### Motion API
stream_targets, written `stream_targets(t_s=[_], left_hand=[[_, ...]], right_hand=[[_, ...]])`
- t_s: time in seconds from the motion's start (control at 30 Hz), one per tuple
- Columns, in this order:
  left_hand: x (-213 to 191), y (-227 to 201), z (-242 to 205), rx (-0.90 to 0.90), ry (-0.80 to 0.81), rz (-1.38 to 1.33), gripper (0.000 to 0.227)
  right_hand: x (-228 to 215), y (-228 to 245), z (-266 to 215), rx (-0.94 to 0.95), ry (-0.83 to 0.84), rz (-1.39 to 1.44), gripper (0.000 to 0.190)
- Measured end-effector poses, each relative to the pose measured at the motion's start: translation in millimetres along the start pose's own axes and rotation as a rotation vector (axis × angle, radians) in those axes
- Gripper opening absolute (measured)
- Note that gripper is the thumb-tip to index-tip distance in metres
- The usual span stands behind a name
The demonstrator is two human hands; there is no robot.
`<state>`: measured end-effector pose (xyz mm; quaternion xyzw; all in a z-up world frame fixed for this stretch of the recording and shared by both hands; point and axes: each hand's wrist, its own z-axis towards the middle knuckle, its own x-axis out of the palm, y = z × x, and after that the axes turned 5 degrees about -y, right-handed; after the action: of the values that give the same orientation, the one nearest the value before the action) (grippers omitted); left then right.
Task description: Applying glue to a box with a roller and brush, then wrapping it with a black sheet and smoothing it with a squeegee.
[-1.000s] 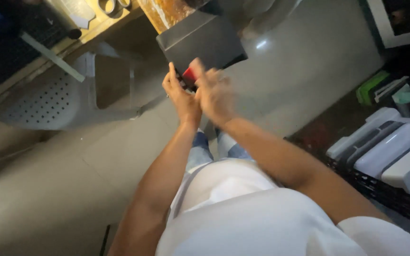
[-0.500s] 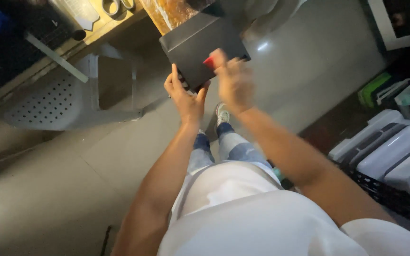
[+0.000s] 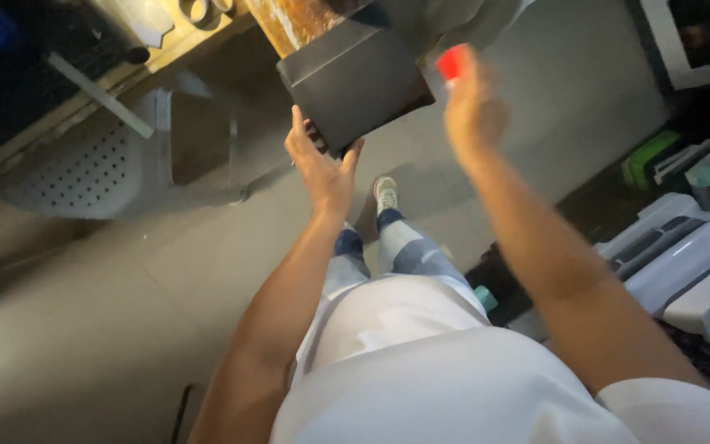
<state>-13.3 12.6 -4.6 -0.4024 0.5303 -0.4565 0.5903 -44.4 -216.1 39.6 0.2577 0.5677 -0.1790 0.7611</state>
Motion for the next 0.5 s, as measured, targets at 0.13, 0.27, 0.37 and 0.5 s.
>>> stream_targets(t_s=[0.13, 0.27, 0.37, 0.5], left_hand=[[2.4, -14.3, 11.7, 0.182, 0.056, 0.368, 0.120], [8.6, -41.5, 14.0, 0.518, 0.207, 0.669, 0.078], [34.2, -28.1, 14.0, 0.612, 0.120, 0.563, 0.054], [61.1, 0.1, 19.2, 0.735, -0.023, 0.566, 0.035]], right_hand=[[-2.2, -46.5, 33.8, -0.085, -0.133, 0.273, 0.050], [-20.8, -34.6, 58.0, -0.571, -0.102, 0.485, 0.032], [-8.7, -48.3, 52.2, -0.808, -0.073, 0.248, 0.043], [6.9, -37.0, 58.0, -0.895, -0.090, 0.263, 0.035]])
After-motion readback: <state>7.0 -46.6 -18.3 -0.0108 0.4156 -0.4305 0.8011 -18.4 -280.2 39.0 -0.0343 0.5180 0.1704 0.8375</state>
